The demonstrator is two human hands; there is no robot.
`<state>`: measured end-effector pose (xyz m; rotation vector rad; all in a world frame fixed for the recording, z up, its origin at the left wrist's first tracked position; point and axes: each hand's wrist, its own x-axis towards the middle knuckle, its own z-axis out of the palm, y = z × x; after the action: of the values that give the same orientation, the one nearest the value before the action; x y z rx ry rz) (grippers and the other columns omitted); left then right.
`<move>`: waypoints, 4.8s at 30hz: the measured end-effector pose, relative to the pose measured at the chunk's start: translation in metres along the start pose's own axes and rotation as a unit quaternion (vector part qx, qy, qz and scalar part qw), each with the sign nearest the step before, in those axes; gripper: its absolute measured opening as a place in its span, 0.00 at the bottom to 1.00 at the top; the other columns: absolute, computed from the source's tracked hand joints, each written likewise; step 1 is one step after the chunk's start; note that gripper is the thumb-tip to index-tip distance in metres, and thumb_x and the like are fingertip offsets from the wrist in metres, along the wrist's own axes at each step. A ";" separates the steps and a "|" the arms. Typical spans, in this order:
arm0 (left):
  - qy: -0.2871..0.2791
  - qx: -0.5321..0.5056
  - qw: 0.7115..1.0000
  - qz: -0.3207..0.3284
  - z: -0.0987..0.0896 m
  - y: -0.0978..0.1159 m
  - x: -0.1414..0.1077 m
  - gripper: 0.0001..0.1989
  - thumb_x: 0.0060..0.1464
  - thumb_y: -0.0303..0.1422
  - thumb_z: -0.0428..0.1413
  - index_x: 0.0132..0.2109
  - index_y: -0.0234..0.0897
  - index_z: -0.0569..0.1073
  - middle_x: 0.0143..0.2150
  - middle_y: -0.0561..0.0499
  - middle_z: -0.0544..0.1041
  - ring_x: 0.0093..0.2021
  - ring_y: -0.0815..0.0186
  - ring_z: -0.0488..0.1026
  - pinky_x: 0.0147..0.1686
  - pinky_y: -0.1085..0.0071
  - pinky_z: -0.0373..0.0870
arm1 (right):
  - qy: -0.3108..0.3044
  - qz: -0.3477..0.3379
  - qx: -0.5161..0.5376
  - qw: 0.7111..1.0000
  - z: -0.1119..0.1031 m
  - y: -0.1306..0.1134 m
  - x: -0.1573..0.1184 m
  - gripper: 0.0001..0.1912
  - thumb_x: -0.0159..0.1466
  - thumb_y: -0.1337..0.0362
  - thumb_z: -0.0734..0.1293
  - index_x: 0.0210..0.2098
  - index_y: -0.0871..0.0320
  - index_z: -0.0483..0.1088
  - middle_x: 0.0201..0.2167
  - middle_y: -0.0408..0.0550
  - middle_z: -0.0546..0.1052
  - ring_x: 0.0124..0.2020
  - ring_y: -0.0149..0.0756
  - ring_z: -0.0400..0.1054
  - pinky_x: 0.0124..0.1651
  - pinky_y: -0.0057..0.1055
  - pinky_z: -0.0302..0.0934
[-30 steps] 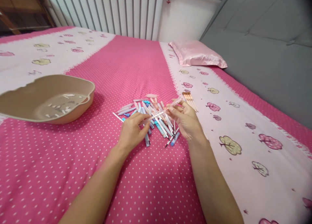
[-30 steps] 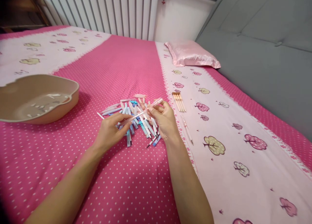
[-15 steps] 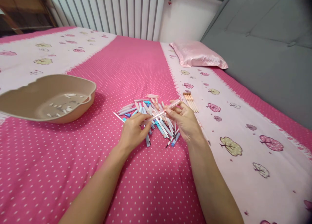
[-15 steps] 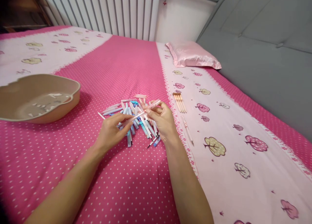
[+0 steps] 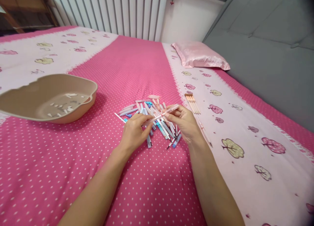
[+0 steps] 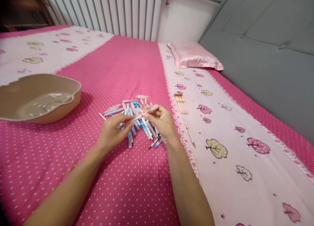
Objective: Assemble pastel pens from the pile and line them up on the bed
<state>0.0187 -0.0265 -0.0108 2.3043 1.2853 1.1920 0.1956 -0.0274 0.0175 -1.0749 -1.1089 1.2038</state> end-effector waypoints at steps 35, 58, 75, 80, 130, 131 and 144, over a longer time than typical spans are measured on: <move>-0.010 -0.005 1.000 0.006 0.002 -0.001 -0.002 0.08 0.55 0.30 0.54 0.42 0.34 0.76 0.34 0.47 0.78 0.34 0.65 0.72 0.36 0.69 0.67 | -0.008 0.058 0.024 0.998 0.004 -0.002 -0.001 0.17 0.45 0.66 0.75 0.33 0.57 0.70 0.31 0.42 0.78 0.32 0.31 0.73 0.39 0.30 0.66; -0.061 -0.054 0.997 -0.003 -0.001 0.006 -0.001 0.13 0.61 0.34 0.49 0.47 0.37 0.75 0.38 0.47 0.80 0.37 0.63 0.75 0.37 0.67 0.68 | -0.038 0.045 0.015 0.998 0.005 -0.001 -0.003 0.18 0.47 0.63 0.75 0.37 0.58 0.70 0.35 0.47 0.79 0.38 0.35 0.73 0.45 0.35 0.65; -0.025 -0.051 0.998 0.015 0.000 0.005 -0.001 0.11 0.59 0.34 0.51 0.43 0.35 0.76 0.35 0.47 0.80 0.34 0.65 0.75 0.35 0.70 0.68 | -0.017 0.041 0.013 0.999 0.007 0.004 -0.001 0.21 0.42 0.58 0.78 0.33 0.58 0.72 0.27 0.42 0.76 0.29 0.32 0.71 0.39 0.31 0.64; -0.017 -0.057 0.998 0.017 0.000 0.006 -0.001 0.10 0.58 0.33 0.52 0.42 0.35 0.76 0.34 0.48 0.79 0.33 0.66 0.74 0.34 0.71 0.68 | -0.014 0.027 -0.018 0.999 0.009 0.004 -0.001 0.20 0.43 0.54 0.77 0.29 0.59 0.70 0.26 0.43 0.75 0.28 0.32 0.69 0.37 0.32 0.63; -0.030 -0.145 0.988 -0.049 -0.002 0.014 0.000 0.11 0.55 0.33 0.55 0.42 0.34 0.78 0.33 0.49 0.81 0.30 0.67 0.76 0.33 0.73 0.70 | -0.031 0.040 0.017 0.999 0.010 0.004 -0.002 0.21 0.41 0.56 0.78 0.30 0.59 0.70 0.29 0.45 0.77 0.32 0.35 0.72 0.41 0.34 0.64; -0.031 -0.146 0.987 -0.050 -0.002 0.014 0.000 0.11 0.55 0.33 0.55 0.42 0.34 0.78 0.33 0.49 0.81 0.31 0.66 0.76 0.33 0.73 0.70 | -0.033 0.037 0.016 0.999 0.010 0.005 -0.002 0.21 0.42 0.56 0.78 0.30 0.59 0.71 0.29 0.45 0.77 0.32 0.35 0.72 0.41 0.34 0.64; -0.037 -0.149 0.987 -0.054 -0.001 0.012 -0.001 0.12 0.55 0.34 0.54 0.43 0.33 0.78 0.36 0.48 0.81 0.33 0.65 0.76 0.35 0.72 0.69 | -0.038 0.020 -0.002 0.999 0.012 0.005 -0.002 0.22 0.45 0.54 0.77 0.33 0.58 0.68 0.34 0.48 0.78 0.39 0.39 0.72 0.47 0.38 0.64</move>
<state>0.0246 -0.0343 -0.0043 2.0202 1.1062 1.1635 0.1827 -0.0287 0.0140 -1.0662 -1.1537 1.2841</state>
